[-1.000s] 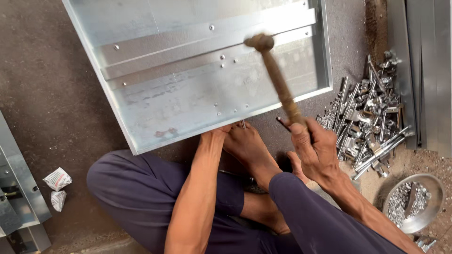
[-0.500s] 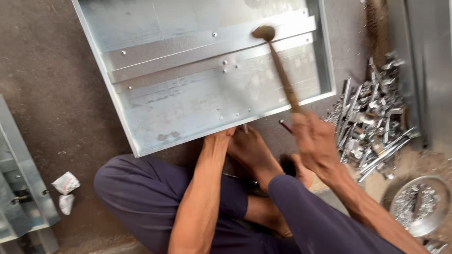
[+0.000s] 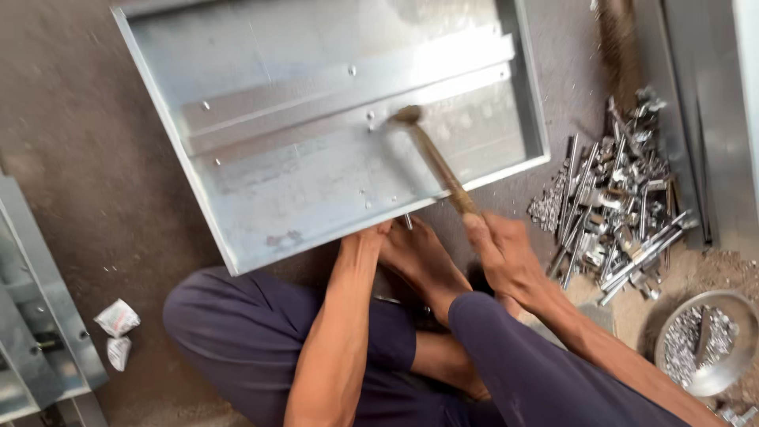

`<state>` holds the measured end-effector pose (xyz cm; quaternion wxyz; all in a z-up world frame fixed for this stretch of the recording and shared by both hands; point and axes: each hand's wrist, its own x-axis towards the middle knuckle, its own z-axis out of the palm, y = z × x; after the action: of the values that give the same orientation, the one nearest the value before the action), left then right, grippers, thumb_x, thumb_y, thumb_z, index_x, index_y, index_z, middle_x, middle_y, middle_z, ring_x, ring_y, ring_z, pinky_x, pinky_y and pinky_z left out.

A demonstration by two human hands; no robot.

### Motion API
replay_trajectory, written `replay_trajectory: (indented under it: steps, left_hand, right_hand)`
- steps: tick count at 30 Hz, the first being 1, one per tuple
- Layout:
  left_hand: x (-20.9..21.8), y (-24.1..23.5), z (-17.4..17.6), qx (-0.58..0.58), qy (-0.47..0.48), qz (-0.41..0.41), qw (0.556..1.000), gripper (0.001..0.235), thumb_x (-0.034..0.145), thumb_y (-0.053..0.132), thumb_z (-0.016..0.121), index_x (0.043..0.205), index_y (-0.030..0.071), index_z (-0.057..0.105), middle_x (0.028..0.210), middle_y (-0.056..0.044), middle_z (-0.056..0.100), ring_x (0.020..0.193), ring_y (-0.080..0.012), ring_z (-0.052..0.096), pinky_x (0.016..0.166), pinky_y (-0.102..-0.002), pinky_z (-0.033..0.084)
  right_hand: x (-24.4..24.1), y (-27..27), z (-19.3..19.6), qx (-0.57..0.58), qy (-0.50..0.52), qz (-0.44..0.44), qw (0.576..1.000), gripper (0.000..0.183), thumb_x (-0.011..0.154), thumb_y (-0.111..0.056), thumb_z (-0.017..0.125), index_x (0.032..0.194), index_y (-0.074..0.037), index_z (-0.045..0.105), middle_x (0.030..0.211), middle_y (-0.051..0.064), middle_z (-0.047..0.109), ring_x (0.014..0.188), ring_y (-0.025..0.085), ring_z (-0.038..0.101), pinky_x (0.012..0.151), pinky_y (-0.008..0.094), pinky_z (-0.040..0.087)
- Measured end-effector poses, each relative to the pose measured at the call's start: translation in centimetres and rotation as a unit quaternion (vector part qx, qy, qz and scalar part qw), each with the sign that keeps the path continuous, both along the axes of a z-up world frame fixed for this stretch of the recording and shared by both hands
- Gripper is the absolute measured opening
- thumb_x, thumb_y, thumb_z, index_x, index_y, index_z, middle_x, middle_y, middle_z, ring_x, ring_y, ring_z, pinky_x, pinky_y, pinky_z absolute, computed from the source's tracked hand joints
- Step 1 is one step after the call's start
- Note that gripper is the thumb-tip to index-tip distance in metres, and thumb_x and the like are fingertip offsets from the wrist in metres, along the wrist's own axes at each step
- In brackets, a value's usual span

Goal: The person assembles metal components by hammering rivets into pre-drilled holes on a metal panel and attaching a latch mechanism using a metal rod.

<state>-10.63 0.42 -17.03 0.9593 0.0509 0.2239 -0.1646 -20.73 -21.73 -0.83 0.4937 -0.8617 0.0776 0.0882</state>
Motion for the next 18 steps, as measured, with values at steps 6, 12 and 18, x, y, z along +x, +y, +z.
replay_trajectory:
  steps: [6,12,18]
  left_hand:
    - [-0.4,0.0,-0.6,-0.002,0.013,-0.002,1.000,0.035,0.109,0.036,0.049,0.126,0.008,0.060,0.123,-0.008,0.063,0.116,-0.0265,0.058,0.102,-0.045,0.050]
    - [0.8,0.3,0.6,-0.012,0.000,-0.008,1.000,0.034,0.109,0.036,0.050,0.125,0.008,0.060,0.122,-0.008,0.064,0.115,-0.0262,0.058,0.102,-0.045,0.050]
    - [-3.1,-1.5,-0.7,-0.034,0.035,-0.012,0.999,0.034,0.108,0.036,0.050,0.125,0.008,0.061,0.121,-0.008,0.065,0.114,-0.0258,0.059,0.101,-0.045,0.050]
  right_hand:
    - [1.3,2.7,0.0,-0.136,0.077,0.004,0.988,0.043,0.106,-0.042,0.053,0.090,-0.005,0.065,0.072,0.010,0.059,0.064,0.018,0.053,0.056,0.036,0.043]
    - [3.7,1.3,1.8,-0.093,0.127,-0.051,0.986,0.050,0.107,-0.046,0.048,0.087,-0.004,0.066,0.069,0.011,0.059,0.061,0.022,0.053,0.053,0.039,0.043]
    - [5.3,-2.9,4.9,-0.292,-0.090,0.087,0.948,0.050,0.082,-0.053,0.074,0.089,-0.005,0.062,0.074,0.008,0.059,0.061,0.017,0.051,0.054,0.032,0.042]
